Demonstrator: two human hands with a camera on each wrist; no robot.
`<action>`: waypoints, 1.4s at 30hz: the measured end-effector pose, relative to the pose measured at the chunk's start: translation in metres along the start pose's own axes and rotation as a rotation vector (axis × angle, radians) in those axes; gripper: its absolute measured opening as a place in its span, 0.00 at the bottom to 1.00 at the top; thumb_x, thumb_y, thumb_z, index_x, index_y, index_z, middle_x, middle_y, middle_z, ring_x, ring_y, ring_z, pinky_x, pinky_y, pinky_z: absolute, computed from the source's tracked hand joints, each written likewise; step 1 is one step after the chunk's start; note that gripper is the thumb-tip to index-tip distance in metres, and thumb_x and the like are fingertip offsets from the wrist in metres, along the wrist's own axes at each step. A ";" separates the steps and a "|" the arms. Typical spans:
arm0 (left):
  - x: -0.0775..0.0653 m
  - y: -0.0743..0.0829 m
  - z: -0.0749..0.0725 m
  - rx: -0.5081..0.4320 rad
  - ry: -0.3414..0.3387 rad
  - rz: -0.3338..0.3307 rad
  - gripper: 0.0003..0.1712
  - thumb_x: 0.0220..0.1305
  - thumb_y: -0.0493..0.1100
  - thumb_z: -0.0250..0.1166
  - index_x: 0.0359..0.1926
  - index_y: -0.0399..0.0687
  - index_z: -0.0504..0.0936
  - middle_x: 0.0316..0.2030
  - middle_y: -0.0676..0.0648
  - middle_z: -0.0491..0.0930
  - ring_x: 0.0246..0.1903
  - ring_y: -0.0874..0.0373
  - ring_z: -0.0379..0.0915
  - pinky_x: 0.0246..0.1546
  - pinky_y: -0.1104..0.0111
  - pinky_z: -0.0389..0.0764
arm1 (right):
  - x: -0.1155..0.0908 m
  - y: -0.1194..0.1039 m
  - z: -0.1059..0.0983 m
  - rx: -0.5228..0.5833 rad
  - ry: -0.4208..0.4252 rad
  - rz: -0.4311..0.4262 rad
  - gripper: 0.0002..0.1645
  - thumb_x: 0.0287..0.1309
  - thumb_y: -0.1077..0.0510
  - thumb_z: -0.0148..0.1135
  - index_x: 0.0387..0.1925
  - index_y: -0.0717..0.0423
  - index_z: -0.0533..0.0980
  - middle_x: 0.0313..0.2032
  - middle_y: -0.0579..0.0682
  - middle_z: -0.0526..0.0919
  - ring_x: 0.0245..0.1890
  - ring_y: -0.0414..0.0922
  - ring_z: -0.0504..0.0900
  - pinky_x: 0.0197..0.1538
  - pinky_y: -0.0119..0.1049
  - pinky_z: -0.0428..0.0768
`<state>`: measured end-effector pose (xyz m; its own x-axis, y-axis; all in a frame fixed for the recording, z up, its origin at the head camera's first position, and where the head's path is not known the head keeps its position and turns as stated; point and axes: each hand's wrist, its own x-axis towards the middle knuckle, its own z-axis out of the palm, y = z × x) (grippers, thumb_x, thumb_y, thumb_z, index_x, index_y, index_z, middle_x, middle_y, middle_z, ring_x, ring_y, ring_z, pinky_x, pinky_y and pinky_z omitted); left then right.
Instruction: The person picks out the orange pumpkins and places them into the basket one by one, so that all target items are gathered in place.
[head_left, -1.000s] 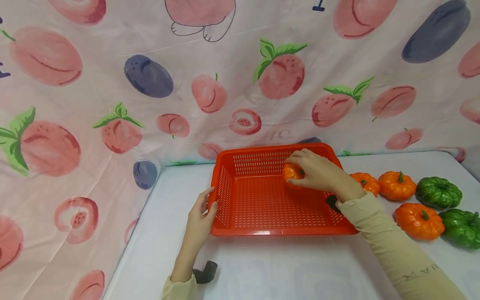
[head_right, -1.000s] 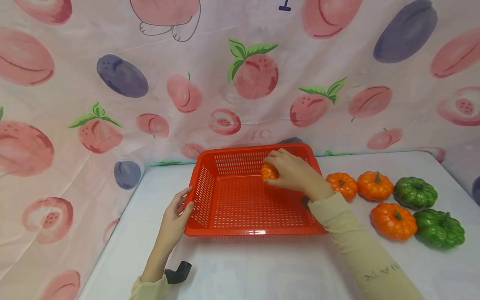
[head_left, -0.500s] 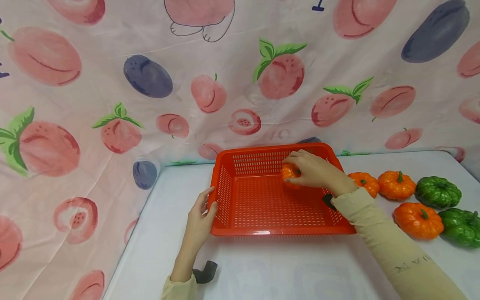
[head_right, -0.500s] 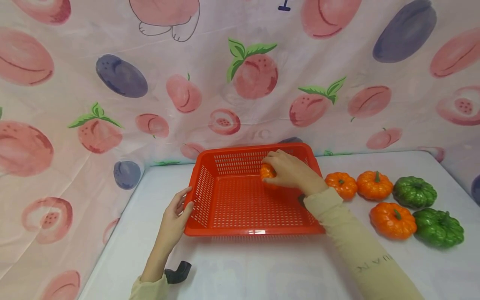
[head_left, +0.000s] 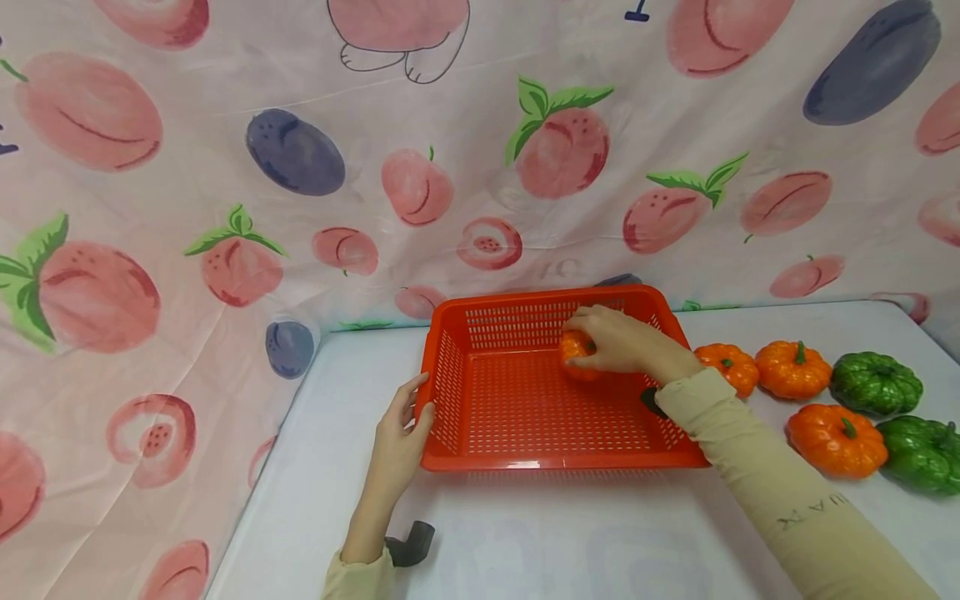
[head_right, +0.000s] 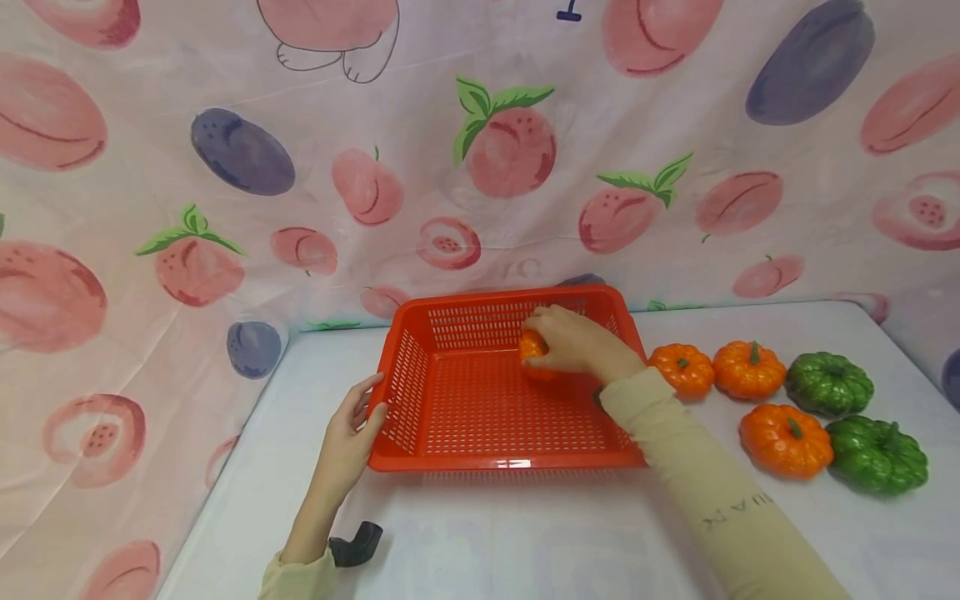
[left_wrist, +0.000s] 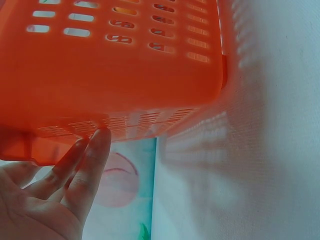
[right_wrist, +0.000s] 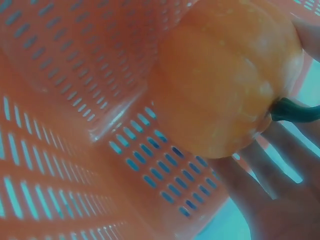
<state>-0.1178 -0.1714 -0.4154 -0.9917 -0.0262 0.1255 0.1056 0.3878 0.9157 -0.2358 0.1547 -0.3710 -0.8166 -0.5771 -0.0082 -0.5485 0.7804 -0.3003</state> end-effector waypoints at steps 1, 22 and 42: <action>0.000 0.000 0.000 -0.001 0.000 0.000 0.26 0.73 0.38 0.58 0.70 0.50 0.68 0.64 0.40 0.73 0.58 0.45 0.76 0.54 0.51 0.81 | 0.001 0.000 0.001 0.004 -0.007 0.000 0.34 0.58 0.47 0.69 0.59 0.64 0.76 0.62 0.66 0.73 0.64 0.64 0.70 0.64 0.64 0.69; 0.001 0.001 0.000 -0.007 0.003 -0.016 0.27 0.73 0.39 0.58 0.70 0.51 0.68 0.65 0.40 0.72 0.59 0.45 0.76 0.54 0.52 0.80 | 0.011 0.000 0.012 -0.037 -0.089 -0.011 0.32 0.61 0.49 0.67 0.59 0.69 0.74 0.62 0.71 0.72 0.65 0.66 0.69 0.68 0.58 0.67; 0.000 0.000 0.001 -0.025 -0.003 -0.028 0.27 0.73 0.40 0.58 0.70 0.52 0.68 0.65 0.40 0.72 0.59 0.44 0.76 0.52 0.53 0.82 | 0.009 -0.003 0.010 -0.064 -0.090 -0.013 0.33 0.64 0.48 0.64 0.61 0.68 0.73 0.63 0.69 0.71 0.67 0.67 0.66 0.68 0.60 0.67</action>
<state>-0.1178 -0.1707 -0.4154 -0.9945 -0.0338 0.0989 0.0800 0.3634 0.9282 -0.2397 0.1450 -0.3798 -0.7915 -0.6043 -0.0910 -0.5716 0.7847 -0.2399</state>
